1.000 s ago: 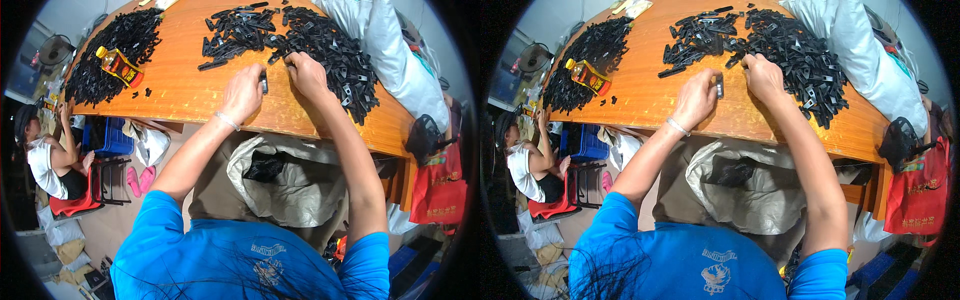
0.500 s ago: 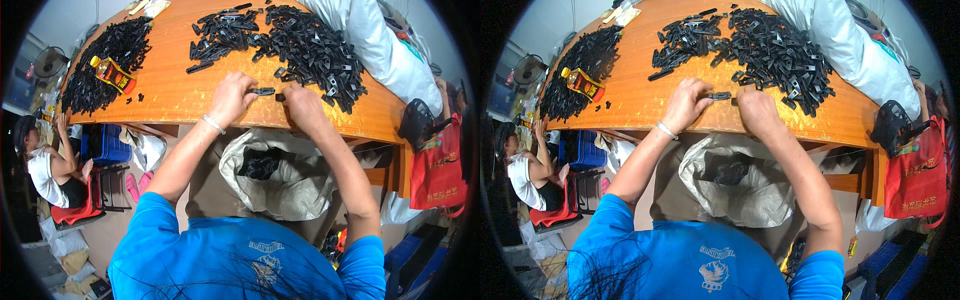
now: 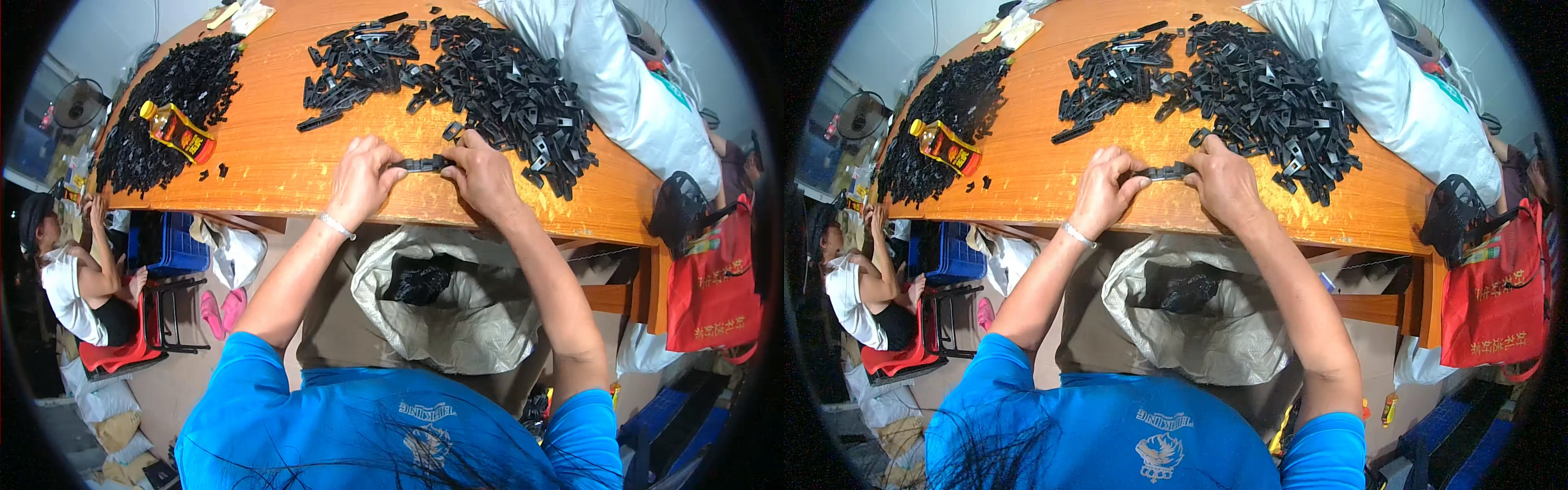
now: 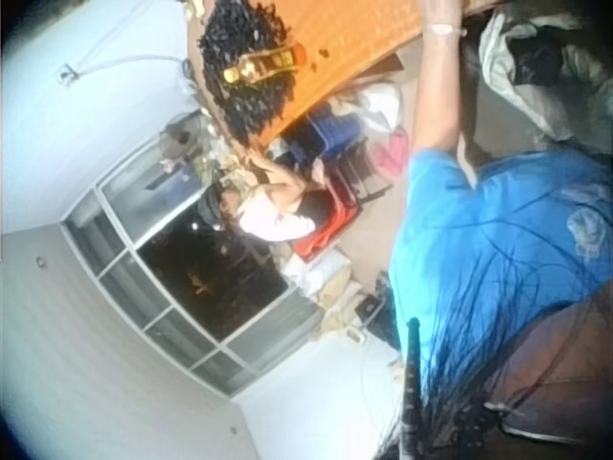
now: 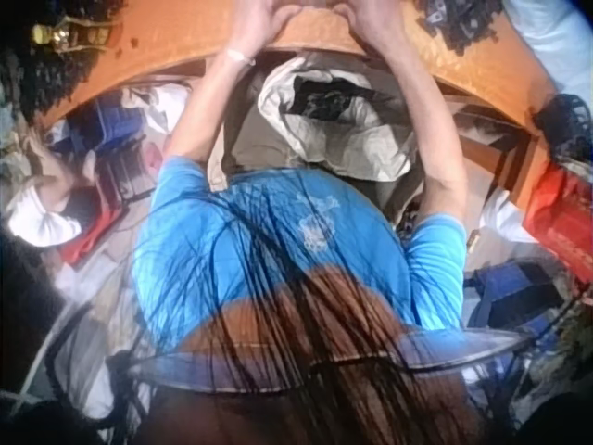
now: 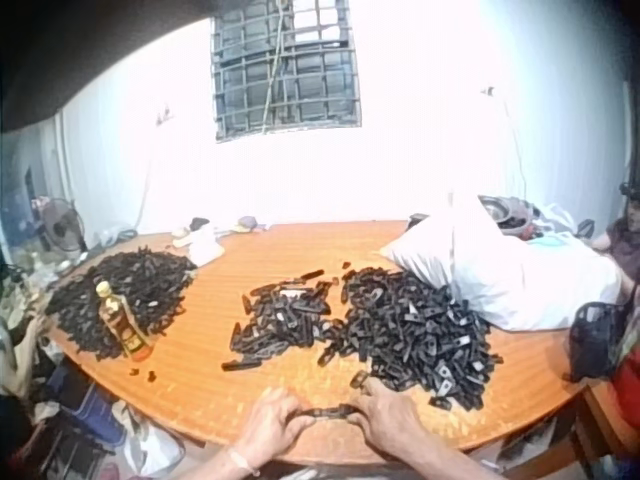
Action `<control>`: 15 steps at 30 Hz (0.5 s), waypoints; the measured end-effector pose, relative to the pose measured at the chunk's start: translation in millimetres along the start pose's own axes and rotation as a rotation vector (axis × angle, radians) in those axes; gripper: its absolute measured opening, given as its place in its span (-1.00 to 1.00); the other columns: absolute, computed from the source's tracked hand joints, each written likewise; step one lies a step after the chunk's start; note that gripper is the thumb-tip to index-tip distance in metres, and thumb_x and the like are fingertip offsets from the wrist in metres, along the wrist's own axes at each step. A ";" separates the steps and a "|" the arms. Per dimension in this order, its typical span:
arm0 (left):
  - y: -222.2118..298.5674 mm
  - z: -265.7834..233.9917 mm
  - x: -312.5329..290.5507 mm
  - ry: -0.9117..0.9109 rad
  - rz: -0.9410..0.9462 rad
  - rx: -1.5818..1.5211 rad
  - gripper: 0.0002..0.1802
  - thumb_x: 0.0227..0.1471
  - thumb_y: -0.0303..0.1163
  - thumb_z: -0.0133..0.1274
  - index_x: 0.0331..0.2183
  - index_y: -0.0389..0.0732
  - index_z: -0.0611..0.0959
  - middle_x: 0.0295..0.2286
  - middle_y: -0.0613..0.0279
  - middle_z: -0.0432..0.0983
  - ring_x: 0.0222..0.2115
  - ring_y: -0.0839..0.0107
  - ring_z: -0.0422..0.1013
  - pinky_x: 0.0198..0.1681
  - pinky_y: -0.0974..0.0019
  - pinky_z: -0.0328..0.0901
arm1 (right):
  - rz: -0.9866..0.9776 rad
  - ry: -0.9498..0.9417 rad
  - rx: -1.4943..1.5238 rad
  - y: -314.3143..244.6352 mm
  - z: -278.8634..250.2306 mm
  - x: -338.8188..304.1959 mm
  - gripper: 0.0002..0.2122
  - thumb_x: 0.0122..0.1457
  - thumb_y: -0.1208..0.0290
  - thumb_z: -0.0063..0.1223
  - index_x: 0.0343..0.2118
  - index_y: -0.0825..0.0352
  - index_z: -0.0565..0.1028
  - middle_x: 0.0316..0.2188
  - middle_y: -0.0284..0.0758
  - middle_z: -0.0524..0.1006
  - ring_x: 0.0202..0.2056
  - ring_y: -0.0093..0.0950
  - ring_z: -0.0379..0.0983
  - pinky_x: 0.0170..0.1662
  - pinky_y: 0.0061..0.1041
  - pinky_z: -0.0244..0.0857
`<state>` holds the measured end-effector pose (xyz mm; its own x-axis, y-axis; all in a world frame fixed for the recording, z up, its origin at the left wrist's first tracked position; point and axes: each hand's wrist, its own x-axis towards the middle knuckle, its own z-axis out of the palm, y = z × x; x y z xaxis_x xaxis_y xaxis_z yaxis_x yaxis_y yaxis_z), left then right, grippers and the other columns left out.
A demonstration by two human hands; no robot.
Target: The person assembles small black plastic components by fitting them together by hand and drops the assembled pieces into a bag.
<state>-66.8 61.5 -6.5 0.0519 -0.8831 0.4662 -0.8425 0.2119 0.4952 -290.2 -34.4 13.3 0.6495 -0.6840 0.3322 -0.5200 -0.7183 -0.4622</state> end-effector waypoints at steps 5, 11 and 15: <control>1.2 -0.3 2.6 -0.001 0.006 -0.033 -0.78 -0.08 -0.45 0.41 -0.34 -0.22 0.71 -0.37 0.12 0.53 -0.27 0.04 0.45 -0.18 0.07 0.35 | -0.061 -0.060 -0.058 -0.1 -4.4 14.1 -0.84 0.07 0.42 0.39 -0.30 0.33 0.70 -0.26 -0.18 0.53 -0.20 -0.13 0.58 -0.15 -0.15 0.45; 3.3 11.0 5.7 0.023 0.004 -0.059 -0.77 -0.11 -0.47 0.42 -0.35 -0.22 0.71 -0.38 0.13 0.52 -0.27 0.05 0.45 -0.18 0.08 0.35 | -0.223 -0.073 -0.086 0.9 11.7 26.1 -0.82 0.05 0.37 0.40 -0.49 0.35 0.62 -0.35 -0.20 0.51 -0.30 -0.11 0.58 -0.23 -0.11 0.44; 11.0 -6.5 -5.2 -0.114 0.014 -0.109 -0.75 -0.10 -0.46 0.44 -0.31 -0.19 0.74 -0.35 0.16 0.56 -0.22 0.09 0.47 -0.12 0.09 0.36 | -0.177 -0.142 -0.029 -5.5 -2.8 4.8 -0.85 0.04 0.35 0.41 -0.43 0.31 0.67 -0.33 -0.19 0.51 -0.30 -0.10 0.58 -0.24 -0.11 0.44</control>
<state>-72.9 71.1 1.3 -0.0257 -0.9203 0.3904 -0.7795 0.2630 0.5686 -285.8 -34.1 19.7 0.8027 -0.5235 0.2857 -0.4053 -0.8303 -0.3826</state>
